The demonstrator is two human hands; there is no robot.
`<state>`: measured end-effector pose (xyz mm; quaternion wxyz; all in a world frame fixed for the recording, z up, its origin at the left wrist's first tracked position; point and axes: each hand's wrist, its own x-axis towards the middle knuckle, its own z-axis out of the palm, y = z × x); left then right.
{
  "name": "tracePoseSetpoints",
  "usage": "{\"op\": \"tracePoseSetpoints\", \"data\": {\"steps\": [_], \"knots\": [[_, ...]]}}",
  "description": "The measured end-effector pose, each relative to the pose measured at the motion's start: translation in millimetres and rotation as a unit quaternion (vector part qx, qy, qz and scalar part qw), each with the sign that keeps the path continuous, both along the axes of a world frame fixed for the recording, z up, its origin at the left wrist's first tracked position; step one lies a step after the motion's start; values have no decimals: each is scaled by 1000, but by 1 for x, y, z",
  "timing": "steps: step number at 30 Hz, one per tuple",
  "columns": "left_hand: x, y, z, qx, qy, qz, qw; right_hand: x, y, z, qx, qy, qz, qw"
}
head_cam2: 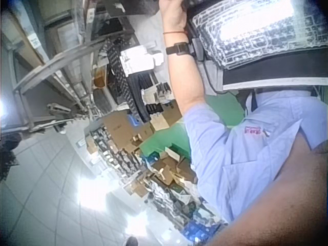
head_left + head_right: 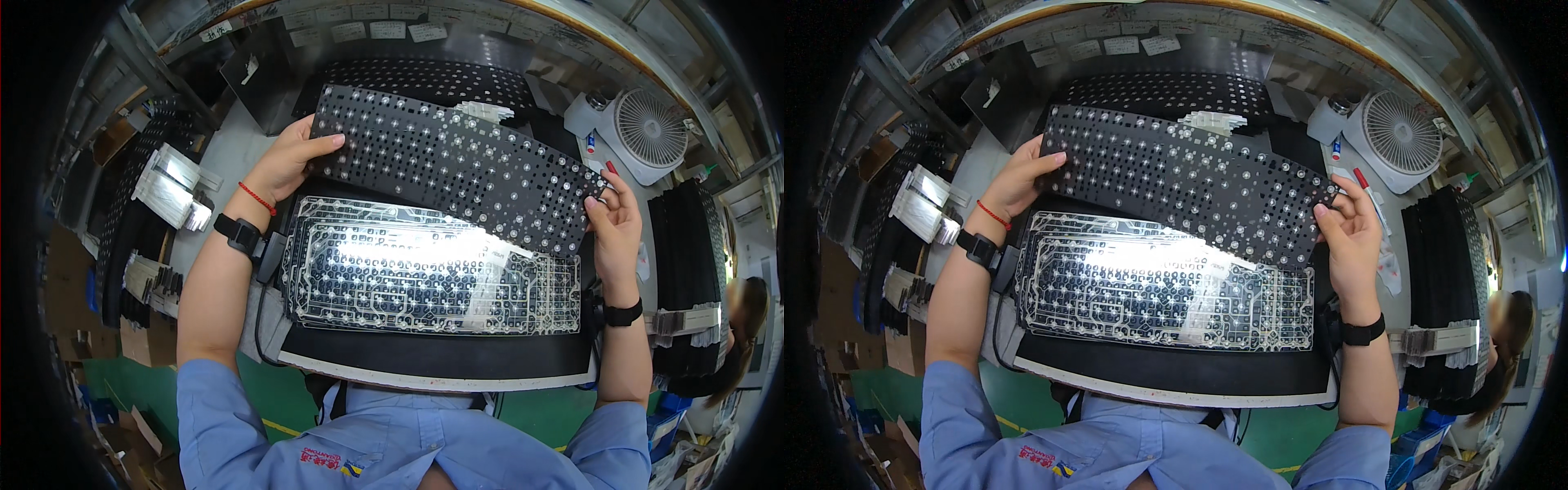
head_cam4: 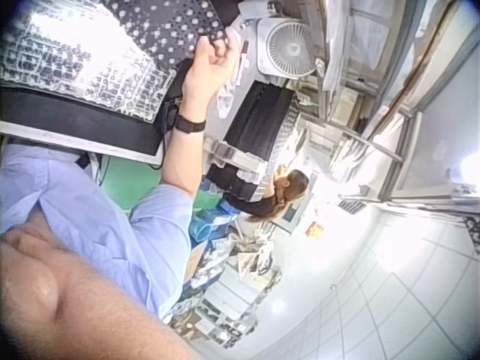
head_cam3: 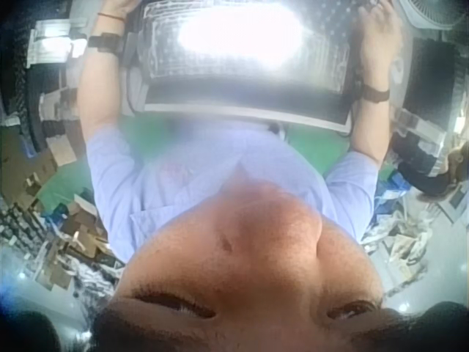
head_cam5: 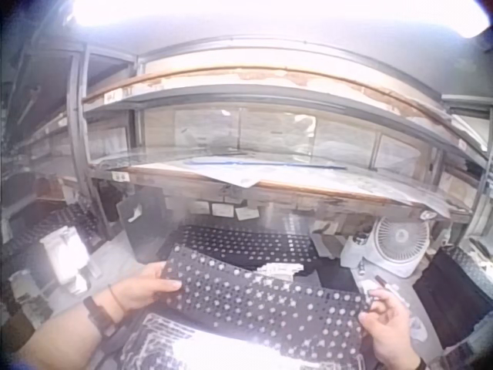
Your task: The recorder is handling and stacking keyboard circuit layers and plastic sheets on a workbench.
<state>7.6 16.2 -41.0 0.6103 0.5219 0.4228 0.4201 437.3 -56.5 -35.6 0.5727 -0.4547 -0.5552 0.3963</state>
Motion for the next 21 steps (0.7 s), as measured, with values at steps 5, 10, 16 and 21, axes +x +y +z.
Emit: {"op": "tracePoseSetpoints", "data": {"steps": [5,10,16,21], "knots": [[6,-1,2,17,30,23,999,0,-1,0,15,4,23,1000],[10,-4,5,33,66,37,997,-1,-1,0,28,9,26,999],[10,-4,4,29,86,67,994,-1,-2,0,33,2,28,999],[4,3,-3,24,31,50,998,0,-2,-1,24,-5,26,999]]}}
